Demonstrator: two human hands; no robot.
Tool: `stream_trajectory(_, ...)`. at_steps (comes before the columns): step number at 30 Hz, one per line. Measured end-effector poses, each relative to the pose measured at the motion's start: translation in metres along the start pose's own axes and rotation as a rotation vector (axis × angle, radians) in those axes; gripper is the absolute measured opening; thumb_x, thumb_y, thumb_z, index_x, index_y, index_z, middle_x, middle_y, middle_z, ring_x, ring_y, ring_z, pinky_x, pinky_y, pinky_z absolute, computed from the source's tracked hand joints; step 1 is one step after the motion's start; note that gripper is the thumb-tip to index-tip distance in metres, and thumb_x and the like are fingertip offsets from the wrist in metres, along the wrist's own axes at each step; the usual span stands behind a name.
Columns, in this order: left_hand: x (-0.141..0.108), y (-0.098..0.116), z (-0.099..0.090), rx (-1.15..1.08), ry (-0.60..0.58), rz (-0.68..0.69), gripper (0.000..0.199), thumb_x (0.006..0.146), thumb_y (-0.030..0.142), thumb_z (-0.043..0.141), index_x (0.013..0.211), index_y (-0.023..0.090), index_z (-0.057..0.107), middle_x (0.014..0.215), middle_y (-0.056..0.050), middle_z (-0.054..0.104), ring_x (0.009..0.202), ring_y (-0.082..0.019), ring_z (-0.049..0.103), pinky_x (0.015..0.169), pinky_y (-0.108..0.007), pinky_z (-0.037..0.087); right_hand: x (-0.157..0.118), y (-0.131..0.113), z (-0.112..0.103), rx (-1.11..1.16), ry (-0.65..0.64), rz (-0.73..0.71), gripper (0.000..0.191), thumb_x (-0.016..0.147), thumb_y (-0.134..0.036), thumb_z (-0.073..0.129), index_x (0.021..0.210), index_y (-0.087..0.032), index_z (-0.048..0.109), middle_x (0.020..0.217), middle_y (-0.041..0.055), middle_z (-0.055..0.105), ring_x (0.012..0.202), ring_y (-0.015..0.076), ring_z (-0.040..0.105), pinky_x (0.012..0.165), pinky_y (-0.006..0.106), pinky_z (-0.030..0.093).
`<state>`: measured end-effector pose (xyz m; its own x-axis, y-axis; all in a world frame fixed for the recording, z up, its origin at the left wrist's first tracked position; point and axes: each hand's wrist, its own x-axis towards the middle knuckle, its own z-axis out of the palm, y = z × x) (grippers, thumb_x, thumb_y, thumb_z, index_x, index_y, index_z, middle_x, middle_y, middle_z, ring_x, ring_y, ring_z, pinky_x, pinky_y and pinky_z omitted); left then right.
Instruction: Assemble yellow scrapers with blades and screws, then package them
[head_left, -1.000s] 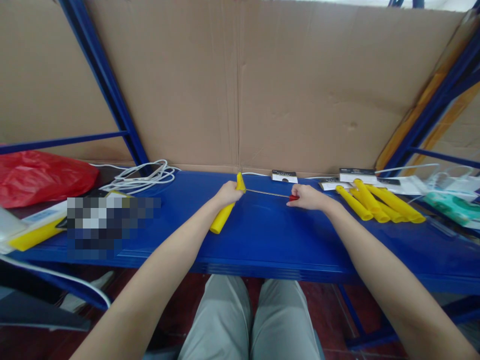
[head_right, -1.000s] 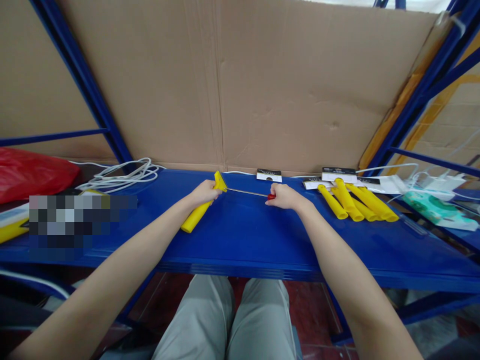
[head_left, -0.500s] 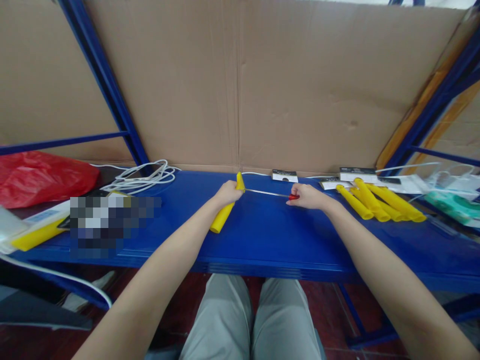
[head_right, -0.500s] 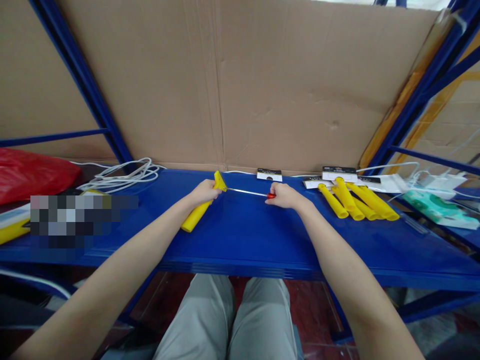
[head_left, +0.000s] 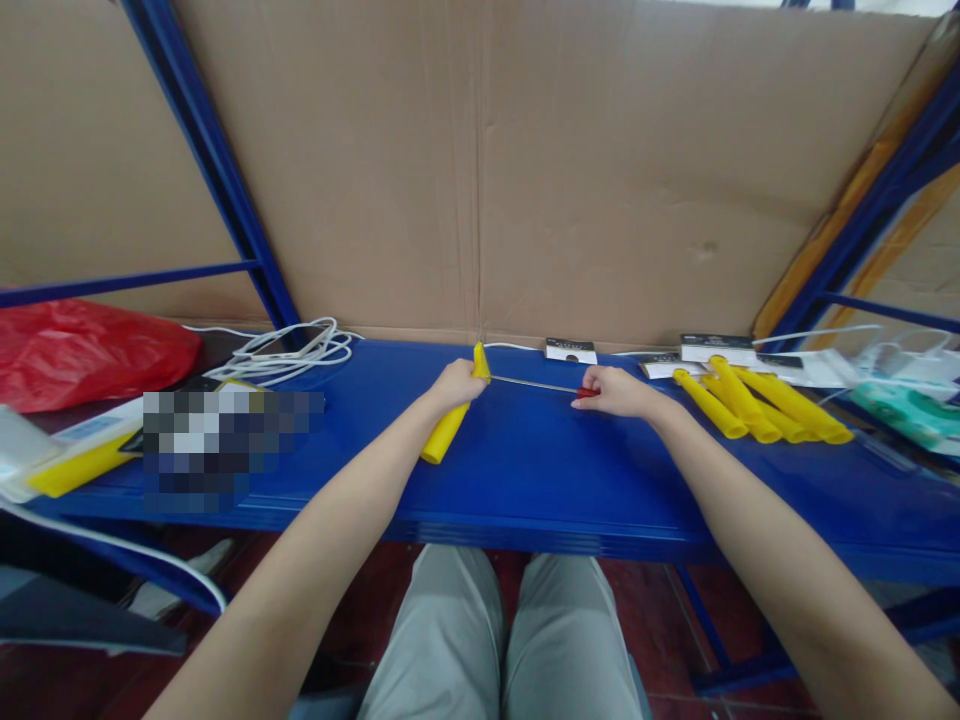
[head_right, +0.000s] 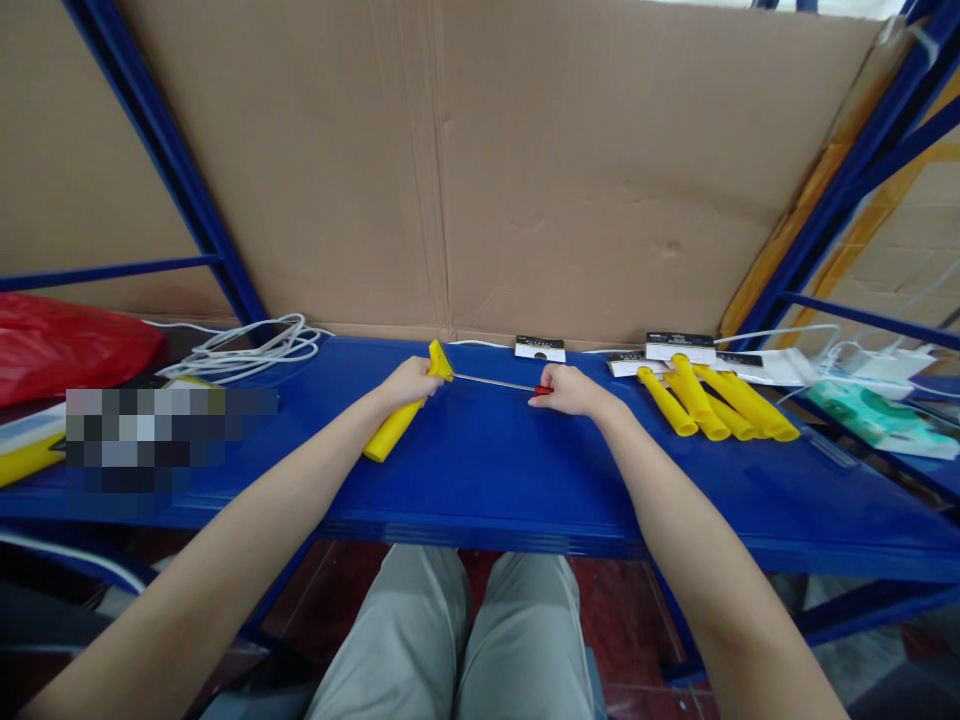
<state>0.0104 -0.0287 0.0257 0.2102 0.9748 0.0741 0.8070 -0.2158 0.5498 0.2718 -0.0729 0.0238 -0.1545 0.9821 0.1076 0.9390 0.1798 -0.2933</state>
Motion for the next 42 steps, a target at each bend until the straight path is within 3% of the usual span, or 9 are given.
stream_trajectory(6, 0.000, 0.000, 0.000, 0.015, -0.008, 0.001, 0.020, 0.075, 0.016, 0.049, 0.083, 0.006, 0.065, 0.069, -0.011, 0.066, 0.053, -0.017, 0.060, 0.051, -0.023, 0.041, -0.001, -0.001, -0.002, -0.023, -0.118, -0.044, 0.035, 0.083, -0.045, 0.043, 0.064, -0.017, 0.054, 0.065, 0.0048, 0.060, 0.059, 0.0154, 0.053, 0.055, 0.026, 0.036)
stream_trajectory(11, 0.000, 0.000, -0.001, 0.070, -0.016, -0.006, 0.024, 0.076, 0.016, 0.049, 0.089, 0.006, 0.066, 0.076, -0.013, 0.069, 0.061, -0.019, 0.064, 0.056, -0.024, 0.044, -0.001, -0.005, -0.001, -0.046, 0.004, -0.043, 0.021, 0.075, -0.038, 0.057, 0.068, -0.018, 0.053, 0.067, 0.0033, 0.060, 0.060, 0.0150, 0.053, 0.056, 0.025, 0.036)
stream_trajectory(15, 0.000, 0.000, -0.001, 0.083, -0.017, 0.003, 0.025, 0.076, 0.016, 0.049, 0.090, 0.006, 0.066, 0.077, -0.014, 0.069, 0.063, -0.020, 0.065, 0.058, -0.025, 0.045, 0.000, -0.003, 0.002, -0.048, 0.059, -0.018, 0.023, 0.068, -0.036, 0.066, 0.071, -0.019, 0.050, 0.068, 0.0022, 0.062, 0.059, 0.0147, 0.054, 0.054, 0.024, 0.035)
stream_trajectory(22, -0.003, 0.004, -0.002, 0.094, -0.012, -0.002, 0.026, 0.075, 0.015, 0.049, 0.092, 0.006, 0.067, 0.076, -0.013, 0.069, 0.063, -0.020, 0.065, 0.058, -0.024, 0.045, 0.001, 0.000, 0.000, -0.040, -0.104, -0.064, 0.034, 0.082, -0.046, 0.045, 0.068, -0.018, 0.056, 0.069, 0.0064, 0.063, 0.063, 0.0176, 0.056, 0.057, 0.027, 0.037)
stream_trajectory(36, -0.003, 0.003, -0.002, 0.087, -0.007, -0.018, 0.026, 0.074, 0.014, 0.049, 0.092, 0.005, 0.066, 0.076, -0.014, 0.068, 0.062, -0.019, 0.064, 0.057, -0.024, 0.044, -0.003, 0.001, -0.006, -0.092, -0.048, -0.021, 0.023, 0.079, -0.037, 0.053, 0.076, -0.016, 0.061, 0.072, 0.0074, 0.064, 0.067, 0.0188, 0.058, 0.061, 0.027, 0.040)
stream_trajectory(42, 0.001, -0.001, 0.001, -0.027, 0.016, -0.040, 0.013, 0.073, 0.013, 0.052, 0.075, 0.008, 0.064, 0.061, -0.007, 0.061, 0.048, -0.014, 0.055, 0.048, -0.022, 0.038, -0.003, 0.004, -0.008, -0.082, -0.052, -0.004, 0.022, 0.078, -0.037, 0.053, 0.075, -0.016, 0.060, 0.071, 0.0069, 0.064, 0.065, 0.0188, 0.058, 0.060, 0.028, 0.040)
